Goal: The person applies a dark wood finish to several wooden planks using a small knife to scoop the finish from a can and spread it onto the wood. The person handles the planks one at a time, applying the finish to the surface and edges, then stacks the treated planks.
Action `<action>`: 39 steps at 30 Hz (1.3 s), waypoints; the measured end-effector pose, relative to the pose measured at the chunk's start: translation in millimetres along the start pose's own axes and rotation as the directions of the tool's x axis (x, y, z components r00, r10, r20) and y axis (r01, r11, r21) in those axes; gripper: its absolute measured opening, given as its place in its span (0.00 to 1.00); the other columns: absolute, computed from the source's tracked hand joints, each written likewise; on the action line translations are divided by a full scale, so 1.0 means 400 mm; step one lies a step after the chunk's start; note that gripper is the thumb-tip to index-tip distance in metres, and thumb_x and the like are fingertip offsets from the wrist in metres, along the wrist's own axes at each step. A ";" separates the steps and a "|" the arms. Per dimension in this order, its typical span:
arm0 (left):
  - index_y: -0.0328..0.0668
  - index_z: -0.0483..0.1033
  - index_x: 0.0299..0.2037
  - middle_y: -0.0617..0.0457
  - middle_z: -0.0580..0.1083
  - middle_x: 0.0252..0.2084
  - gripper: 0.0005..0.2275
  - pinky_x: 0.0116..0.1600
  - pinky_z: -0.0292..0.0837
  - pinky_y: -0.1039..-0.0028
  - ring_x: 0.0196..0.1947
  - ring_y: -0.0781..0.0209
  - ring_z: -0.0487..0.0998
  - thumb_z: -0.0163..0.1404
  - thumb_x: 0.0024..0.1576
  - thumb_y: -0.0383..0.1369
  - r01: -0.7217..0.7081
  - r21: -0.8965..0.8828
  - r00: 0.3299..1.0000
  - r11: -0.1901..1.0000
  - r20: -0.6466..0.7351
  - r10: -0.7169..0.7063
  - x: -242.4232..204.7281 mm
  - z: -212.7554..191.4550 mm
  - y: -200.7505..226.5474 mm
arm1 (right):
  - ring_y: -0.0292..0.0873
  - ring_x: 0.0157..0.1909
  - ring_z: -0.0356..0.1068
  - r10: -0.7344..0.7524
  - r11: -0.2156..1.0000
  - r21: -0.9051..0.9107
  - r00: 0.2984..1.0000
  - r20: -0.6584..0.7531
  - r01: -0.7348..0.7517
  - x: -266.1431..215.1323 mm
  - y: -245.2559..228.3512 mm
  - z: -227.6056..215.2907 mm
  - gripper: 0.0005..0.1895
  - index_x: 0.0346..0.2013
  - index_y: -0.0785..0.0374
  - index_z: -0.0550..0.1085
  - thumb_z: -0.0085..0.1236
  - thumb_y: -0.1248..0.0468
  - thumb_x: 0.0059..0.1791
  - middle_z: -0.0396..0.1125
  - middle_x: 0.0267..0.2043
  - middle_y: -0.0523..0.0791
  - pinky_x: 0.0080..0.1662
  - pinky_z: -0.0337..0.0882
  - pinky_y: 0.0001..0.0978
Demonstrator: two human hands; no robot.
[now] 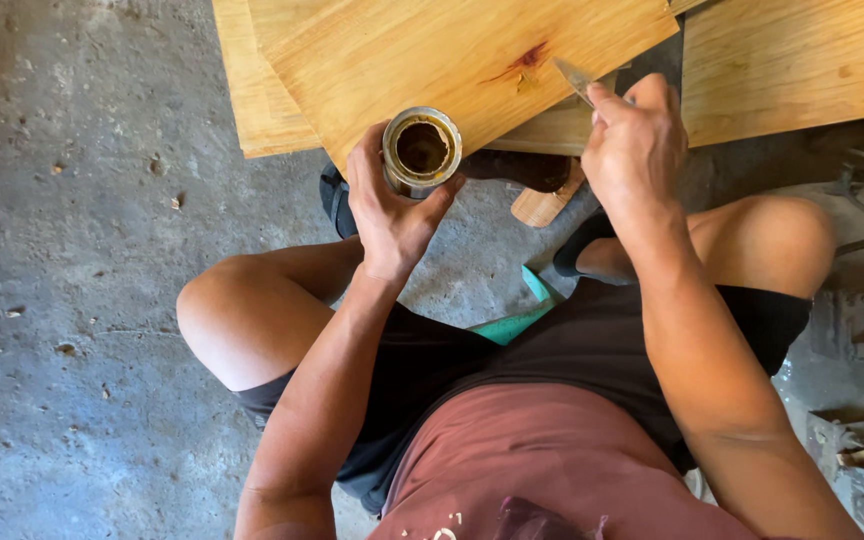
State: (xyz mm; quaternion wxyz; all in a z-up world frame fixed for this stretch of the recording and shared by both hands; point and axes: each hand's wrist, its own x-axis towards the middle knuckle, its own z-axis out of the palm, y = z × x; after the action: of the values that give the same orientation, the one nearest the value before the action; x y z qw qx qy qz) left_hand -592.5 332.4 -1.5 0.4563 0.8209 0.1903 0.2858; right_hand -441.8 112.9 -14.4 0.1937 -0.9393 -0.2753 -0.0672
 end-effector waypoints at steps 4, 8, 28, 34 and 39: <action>0.35 0.66 0.61 0.43 0.72 0.55 0.36 0.63 0.72 0.63 0.58 0.47 0.74 0.73 0.45 0.33 0.015 -0.023 1.000 1.000 0.015 -0.015 -0.002 0.007 -0.003 | 0.46 0.36 0.67 -0.114 0.993 0.000 0.993 -0.014 0.114 -0.016 -0.037 0.020 0.02 0.43 0.67 0.81 0.64 0.71 0.56 0.65 0.35 0.49 0.34 0.67 0.39; 0.35 0.66 0.61 0.43 0.72 0.56 0.35 0.63 0.71 0.62 0.58 0.46 0.74 0.73 0.44 0.32 0.019 -0.022 1.000 1.000 0.006 -0.019 0.000 0.009 -0.001 | 0.49 0.36 0.69 -0.096 0.985 0.140 0.995 -0.031 0.099 -0.010 -0.049 0.008 0.14 0.50 0.60 0.83 0.61 0.74 0.51 0.67 0.35 0.50 0.37 0.70 0.40; 0.34 0.61 0.65 0.39 0.72 0.57 0.39 0.63 0.70 0.58 0.59 0.41 0.73 0.71 0.44 0.29 0.005 0.058 0.994 0.998 0.112 -0.012 0.021 0.007 -0.018 | 0.52 0.41 0.71 -0.068 0.998 -0.007 0.986 -0.154 0.068 0.090 0.094 -0.027 0.16 0.52 0.62 0.81 0.56 0.77 0.51 0.70 0.40 0.53 0.43 0.72 0.43; 0.34 0.64 0.62 0.41 0.74 0.55 0.38 0.62 0.71 0.58 0.56 0.41 0.74 0.73 0.42 0.30 0.018 0.050 0.995 0.999 0.098 -0.023 0.015 0.018 -0.003 | 0.55 0.39 0.72 -0.103 0.978 0.184 0.994 0.020 0.098 0.070 0.120 0.014 0.12 0.48 0.58 0.83 0.62 0.72 0.51 0.70 0.38 0.55 0.42 0.72 0.44; 0.31 0.65 0.61 0.39 0.73 0.53 0.38 0.60 0.72 0.58 0.54 0.41 0.74 0.73 0.41 0.31 -0.028 0.062 0.995 0.998 0.101 0.022 0.019 0.018 0.004 | 0.54 0.41 0.72 -0.052 0.998 0.037 0.996 -0.076 0.055 0.073 0.136 -0.007 0.17 0.52 0.61 0.82 0.58 0.76 0.50 0.72 0.39 0.51 0.43 0.73 0.43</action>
State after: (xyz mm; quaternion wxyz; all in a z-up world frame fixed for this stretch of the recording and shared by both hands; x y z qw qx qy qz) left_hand -582.1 331.5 -0.9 0.4352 0.8507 0.1658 0.2438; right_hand -387.8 83.9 -22.8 0.2201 -0.9244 -0.2942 -0.1022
